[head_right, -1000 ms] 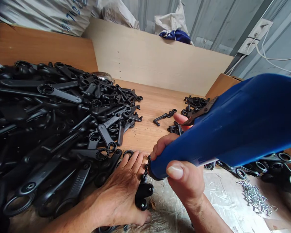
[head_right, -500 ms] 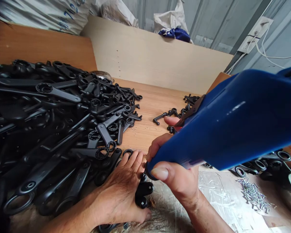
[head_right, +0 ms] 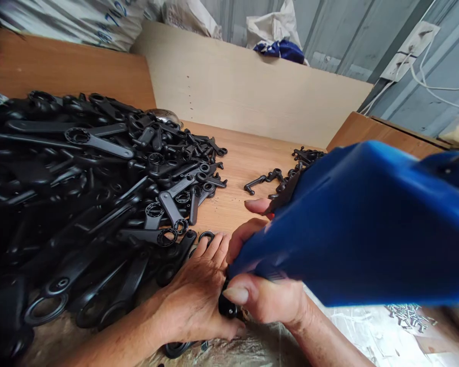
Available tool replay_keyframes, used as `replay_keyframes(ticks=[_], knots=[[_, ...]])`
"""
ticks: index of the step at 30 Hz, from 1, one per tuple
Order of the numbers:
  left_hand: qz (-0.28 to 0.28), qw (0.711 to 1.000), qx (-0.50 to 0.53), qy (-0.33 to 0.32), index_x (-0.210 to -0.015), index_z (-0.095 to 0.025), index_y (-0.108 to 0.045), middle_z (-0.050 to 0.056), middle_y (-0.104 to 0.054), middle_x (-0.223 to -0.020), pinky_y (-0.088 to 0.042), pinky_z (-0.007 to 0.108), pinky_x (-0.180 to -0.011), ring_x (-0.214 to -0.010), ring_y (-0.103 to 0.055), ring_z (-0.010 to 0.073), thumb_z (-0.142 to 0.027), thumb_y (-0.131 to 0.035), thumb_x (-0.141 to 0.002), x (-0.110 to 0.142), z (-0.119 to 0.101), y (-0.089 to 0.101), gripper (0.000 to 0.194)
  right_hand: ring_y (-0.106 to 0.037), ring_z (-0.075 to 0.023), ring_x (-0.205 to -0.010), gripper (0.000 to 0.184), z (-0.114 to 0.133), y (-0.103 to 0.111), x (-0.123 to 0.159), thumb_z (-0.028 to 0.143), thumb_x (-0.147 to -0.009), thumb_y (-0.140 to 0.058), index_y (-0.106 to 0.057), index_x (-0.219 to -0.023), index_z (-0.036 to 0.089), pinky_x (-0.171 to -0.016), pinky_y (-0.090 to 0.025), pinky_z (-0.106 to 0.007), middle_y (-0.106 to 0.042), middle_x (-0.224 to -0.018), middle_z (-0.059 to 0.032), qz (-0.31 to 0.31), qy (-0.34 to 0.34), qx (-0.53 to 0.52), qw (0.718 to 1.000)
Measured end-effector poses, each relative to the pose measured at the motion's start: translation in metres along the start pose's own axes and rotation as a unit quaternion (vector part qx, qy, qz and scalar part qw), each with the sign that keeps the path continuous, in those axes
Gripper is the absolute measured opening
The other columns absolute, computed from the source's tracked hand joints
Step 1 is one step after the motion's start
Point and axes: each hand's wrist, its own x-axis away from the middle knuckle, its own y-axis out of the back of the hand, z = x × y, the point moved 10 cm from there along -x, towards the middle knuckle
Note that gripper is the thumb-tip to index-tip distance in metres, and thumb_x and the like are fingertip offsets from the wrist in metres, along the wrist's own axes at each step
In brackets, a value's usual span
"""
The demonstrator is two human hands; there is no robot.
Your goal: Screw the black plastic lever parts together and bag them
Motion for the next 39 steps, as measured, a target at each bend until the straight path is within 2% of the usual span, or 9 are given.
replay_keyframes(ticks=[3, 6, 8, 11, 17, 27, 32, 39], knots=[[0.001, 1.000, -0.006, 0.002, -0.139, -0.010, -0.037, 0.027, -0.026, -0.147, -0.014, 0.058, -0.108, -0.135, -0.018, 0.0460, -0.077, -0.053, -0.064, -0.001, 0.000, 0.000, 0.102, -0.055, -0.0192, -0.057, 0.065, 0.007, -0.002, 0.000, 0.050, -0.065, -0.075, -0.045, -0.121, 0.036, -0.050, -0.048, -0.033, -0.059, -0.067, 0.0027, 0.002, 0.019, -0.024, 1.000], [0.019, 1.000, 0.000, 0.018, -0.143, -0.006, -0.028, 0.028, -0.015, -0.150, -0.010, 0.056, -0.110, -0.138, -0.010, 0.0428, -0.078, -0.051, -0.064, -0.002, 0.004, -0.005, 0.109, -0.055, -0.0190, -0.054, 0.069, 0.016, 0.008, -0.004, 0.049, -0.062, -0.075, -0.046, -0.123, 0.038, -0.045, -0.046, -0.032, -0.060, -0.065, 0.0039, -0.029, 0.010, -0.078, 0.996], [0.036, 0.999, 0.010, 0.035, -0.145, -0.005, -0.023, 0.027, -0.011, -0.151, -0.008, 0.055, -0.111, -0.139, -0.006, 0.0405, -0.077, -0.052, -0.064, -0.002, 0.008, -0.010, 0.112, -0.055, -0.0188, -0.051, 0.062, 0.024, 0.017, -0.007, 0.050, -0.061, -0.074, -0.052, -0.118, 0.039, -0.043, -0.045, -0.032, -0.058, -0.061, 0.0045, -0.046, 0.003, -0.105, 0.993], [0.047, 0.998, 0.020, 0.042, -0.146, -0.005, -0.020, 0.026, -0.010, -0.152, -0.006, 0.054, -0.112, -0.140, -0.005, 0.0396, -0.077, -0.053, -0.063, -0.002, 0.009, -0.014, 0.114, -0.059, -0.0194, -0.050, 0.055, 0.032, 0.024, -0.009, 0.054, -0.060, -0.073, -0.059, -0.112, 0.042, -0.045, -0.044, -0.034, -0.057, -0.057, 0.0046, -0.042, -0.012, -0.085, 0.995], [0.047, 0.998, 0.019, 0.040, -0.145, -0.007, -0.023, 0.025, -0.011, -0.152, -0.006, 0.054, -0.111, -0.140, -0.007, 0.0392, -0.077, -0.054, -0.061, -0.003, 0.007, -0.011, 0.113, -0.062, -0.0243, -0.052, 0.061, 0.022, 0.027, -0.007, 0.062, -0.058, -0.070, -0.056, -0.114, 0.046, -0.043, -0.045, -0.039, -0.057, -0.056, 0.0039, -0.028, -0.043, -0.033, 0.998], [0.022, 1.000, 0.010, 0.020, -0.143, -0.007, -0.027, 0.029, -0.016, -0.149, -0.010, 0.055, -0.110, -0.138, -0.011, 0.0418, -0.074, -0.056, -0.061, -0.002, 0.004, -0.008, 0.110, -0.062, -0.0221, -0.053, 0.061, 0.021, 0.022, -0.007, 0.059, -0.059, -0.073, -0.057, -0.116, 0.044, -0.045, -0.047, -0.036, -0.060, -0.059, 0.0055, -0.004, -0.039, -0.032, 0.999], [0.032, 0.999, 0.010, 0.025, -0.143, -0.010, -0.028, 0.027, -0.015, -0.151, -0.008, 0.056, -0.110, -0.139, -0.009, 0.0414, -0.074, -0.056, -0.061, -0.002, 0.004, -0.009, 0.108, -0.059, -0.0200, -0.050, 0.063, 0.021, 0.020, -0.006, 0.055, -0.060, -0.074, -0.055, -0.118, 0.039, -0.043, -0.047, -0.034, -0.060, -0.060, 0.0048, 0.008, -0.022, -0.045, 0.999], [0.040, 0.999, 0.001, 0.027, -0.141, -0.007, -0.033, 0.026, -0.017, -0.151, -0.010, 0.055, -0.110, -0.139, -0.010, 0.0409, -0.074, -0.055, -0.061, -0.002, 0.005, -0.009, 0.106, -0.055, -0.0214, -0.051, 0.067, 0.022, 0.015, -0.004, 0.050, -0.064, -0.072, -0.046, -0.123, 0.032, -0.041, -0.047, -0.035, -0.059, -0.064, 0.0005, 0.043, -0.002, -0.036, 0.998]])
